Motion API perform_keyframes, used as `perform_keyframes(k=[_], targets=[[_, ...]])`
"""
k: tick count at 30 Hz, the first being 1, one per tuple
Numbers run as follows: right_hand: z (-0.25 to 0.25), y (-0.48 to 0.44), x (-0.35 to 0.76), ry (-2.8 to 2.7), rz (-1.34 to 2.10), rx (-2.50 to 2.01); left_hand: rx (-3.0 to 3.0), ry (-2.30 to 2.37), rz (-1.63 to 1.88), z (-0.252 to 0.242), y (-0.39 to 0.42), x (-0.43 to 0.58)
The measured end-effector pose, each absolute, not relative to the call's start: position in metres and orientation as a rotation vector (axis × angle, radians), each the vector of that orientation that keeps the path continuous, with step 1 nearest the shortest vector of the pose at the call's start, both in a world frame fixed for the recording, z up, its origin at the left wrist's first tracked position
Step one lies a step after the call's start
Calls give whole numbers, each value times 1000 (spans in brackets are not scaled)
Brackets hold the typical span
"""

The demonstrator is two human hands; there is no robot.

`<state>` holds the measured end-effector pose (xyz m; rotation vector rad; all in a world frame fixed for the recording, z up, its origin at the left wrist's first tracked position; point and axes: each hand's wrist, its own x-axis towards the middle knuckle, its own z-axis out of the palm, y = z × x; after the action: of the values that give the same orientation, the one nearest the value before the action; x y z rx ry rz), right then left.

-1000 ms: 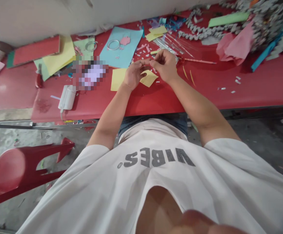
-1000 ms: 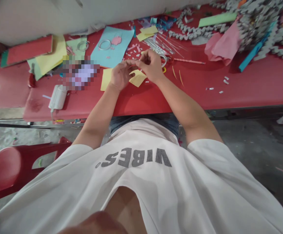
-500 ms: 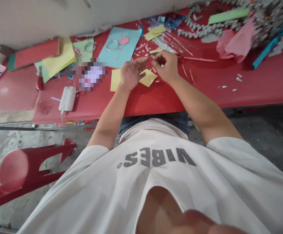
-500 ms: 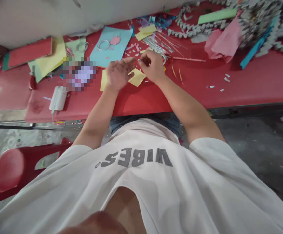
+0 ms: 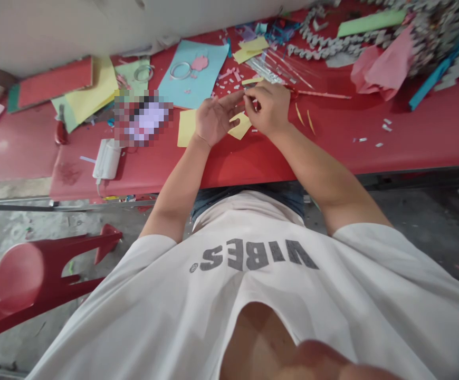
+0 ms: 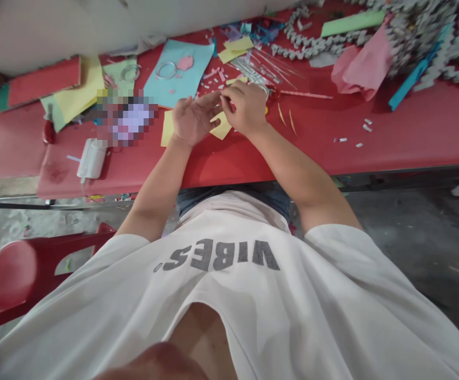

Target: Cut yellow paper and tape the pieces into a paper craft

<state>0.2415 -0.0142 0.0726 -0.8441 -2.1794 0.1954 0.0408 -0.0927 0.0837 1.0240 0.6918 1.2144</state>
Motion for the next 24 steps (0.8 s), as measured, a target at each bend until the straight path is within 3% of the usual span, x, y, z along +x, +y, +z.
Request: perform_keyframes(k=[14, 24], targets=[[94, -28, 247, -2106, 127, -1035, 1005, 750, 1280, 100, -103, 40], [74, -16, 238, -2139, 191, -876, 997, 816, 1219, 108, -109, 55]])
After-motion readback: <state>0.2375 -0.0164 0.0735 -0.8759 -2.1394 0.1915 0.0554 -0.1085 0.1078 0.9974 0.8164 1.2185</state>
